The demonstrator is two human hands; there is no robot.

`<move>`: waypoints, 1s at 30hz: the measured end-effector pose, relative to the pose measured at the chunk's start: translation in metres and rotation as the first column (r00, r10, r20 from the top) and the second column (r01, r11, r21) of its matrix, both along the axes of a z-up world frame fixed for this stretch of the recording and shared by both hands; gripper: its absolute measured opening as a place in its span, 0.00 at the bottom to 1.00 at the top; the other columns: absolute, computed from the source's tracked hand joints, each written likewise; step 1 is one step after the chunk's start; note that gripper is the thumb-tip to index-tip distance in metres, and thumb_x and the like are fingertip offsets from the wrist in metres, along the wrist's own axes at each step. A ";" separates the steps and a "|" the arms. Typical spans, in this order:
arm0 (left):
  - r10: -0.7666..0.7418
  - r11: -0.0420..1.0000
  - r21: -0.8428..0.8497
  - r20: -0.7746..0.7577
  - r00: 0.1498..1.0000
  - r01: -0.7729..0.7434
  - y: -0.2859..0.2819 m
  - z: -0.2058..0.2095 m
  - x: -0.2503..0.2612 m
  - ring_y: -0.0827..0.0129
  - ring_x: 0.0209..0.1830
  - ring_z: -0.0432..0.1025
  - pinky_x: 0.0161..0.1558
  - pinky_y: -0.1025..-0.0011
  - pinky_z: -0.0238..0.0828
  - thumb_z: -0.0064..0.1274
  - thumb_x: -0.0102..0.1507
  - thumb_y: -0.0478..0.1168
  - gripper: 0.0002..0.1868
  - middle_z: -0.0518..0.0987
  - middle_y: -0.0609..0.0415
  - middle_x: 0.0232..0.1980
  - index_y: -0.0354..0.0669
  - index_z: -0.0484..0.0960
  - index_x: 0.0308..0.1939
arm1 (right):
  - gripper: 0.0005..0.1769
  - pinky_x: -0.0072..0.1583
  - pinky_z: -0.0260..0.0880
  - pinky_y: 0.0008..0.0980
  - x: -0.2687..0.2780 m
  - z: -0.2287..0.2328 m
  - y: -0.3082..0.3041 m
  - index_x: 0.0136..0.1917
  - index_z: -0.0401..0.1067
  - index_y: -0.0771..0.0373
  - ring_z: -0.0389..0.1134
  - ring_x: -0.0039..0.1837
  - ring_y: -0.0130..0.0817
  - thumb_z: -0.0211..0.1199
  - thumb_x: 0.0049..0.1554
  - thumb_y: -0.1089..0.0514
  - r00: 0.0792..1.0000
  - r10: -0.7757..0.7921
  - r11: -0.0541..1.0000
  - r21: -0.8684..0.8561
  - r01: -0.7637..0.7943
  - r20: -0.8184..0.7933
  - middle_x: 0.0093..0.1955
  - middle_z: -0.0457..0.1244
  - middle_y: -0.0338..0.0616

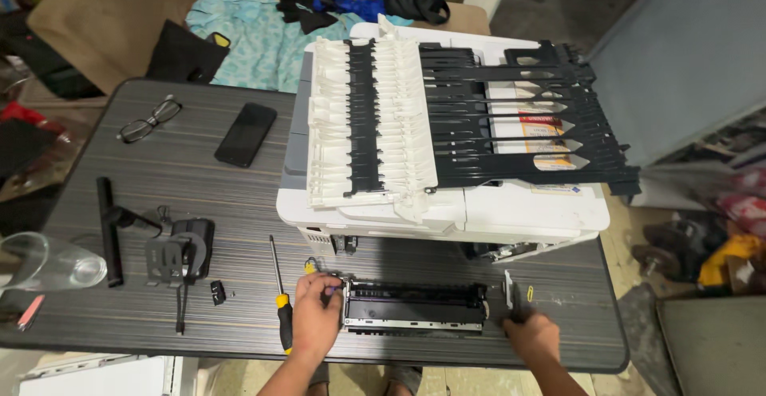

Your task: The person uses a screwdriver to remove screws from a white printer, then removes the toner cartridge and a long internal roller. The person places the removed parts on the table.

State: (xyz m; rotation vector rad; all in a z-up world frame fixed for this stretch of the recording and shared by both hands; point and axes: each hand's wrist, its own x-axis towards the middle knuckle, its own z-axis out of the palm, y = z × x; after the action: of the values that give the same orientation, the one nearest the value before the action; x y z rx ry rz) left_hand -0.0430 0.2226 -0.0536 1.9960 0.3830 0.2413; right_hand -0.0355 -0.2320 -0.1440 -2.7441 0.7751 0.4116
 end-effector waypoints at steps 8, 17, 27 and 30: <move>-0.162 0.952 0.280 0.110 0.981 0.126 -0.002 0.052 -0.006 0.52 0.58 0.69 0.60 0.59 0.65 0.66 0.49 0.34 0.15 0.78 0.50 0.55 0.42 0.84 0.40 | 0.20 0.61 0.71 0.39 -0.008 0.057 0.031 0.55 0.80 0.64 0.75 0.54 0.45 0.62 0.60 0.48 0.909 -0.235 0.923 0.372 0.098 0.343 0.49 0.72 0.56; -0.488 0.850 0.311 0.160 0.858 0.425 -0.007 0.088 0.001 0.60 0.48 0.73 0.55 0.59 0.64 0.63 0.52 0.34 0.14 0.85 0.57 0.43 0.44 0.89 0.42 | 0.14 0.45 0.73 0.34 0.040 0.184 0.224 0.53 0.81 0.64 0.72 0.42 0.31 0.67 0.56 0.56 0.870 0.382 0.536 0.692 -0.484 0.313 0.42 0.74 0.43; -0.243 0.959 -0.165 -0.045 0.969 0.233 0.012 0.041 0.005 0.59 0.46 0.74 0.52 0.66 0.70 0.66 0.56 0.39 0.11 0.81 0.48 0.38 0.40 0.89 0.40 | 0.16 0.54 0.70 0.37 0.080 0.175 0.306 0.54 0.75 0.71 0.69 0.50 0.37 0.54 0.53 0.68 0.980 0.190 -0.328 0.945 0.004 0.061 0.48 0.69 0.50; -0.182 0.983 0.002 0.024 0.983 0.182 0.009 0.036 0.003 0.57 0.55 0.72 0.57 0.64 0.68 0.67 0.53 0.39 0.16 0.83 0.51 0.47 0.43 0.88 0.45 | 0.23 0.54 0.68 0.33 0.089 0.164 0.312 0.57 0.76 0.72 0.66 0.49 0.34 0.50 0.50 0.69 0.932 0.310 -0.138 0.979 -0.150 0.186 0.44 0.66 0.45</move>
State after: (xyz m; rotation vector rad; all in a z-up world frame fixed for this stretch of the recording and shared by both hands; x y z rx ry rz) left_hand -0.0404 0.2317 -0.0172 2.0116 0.1830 0.1496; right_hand 0.0535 0.0798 0.0197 -1.2326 -0.1935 0.7959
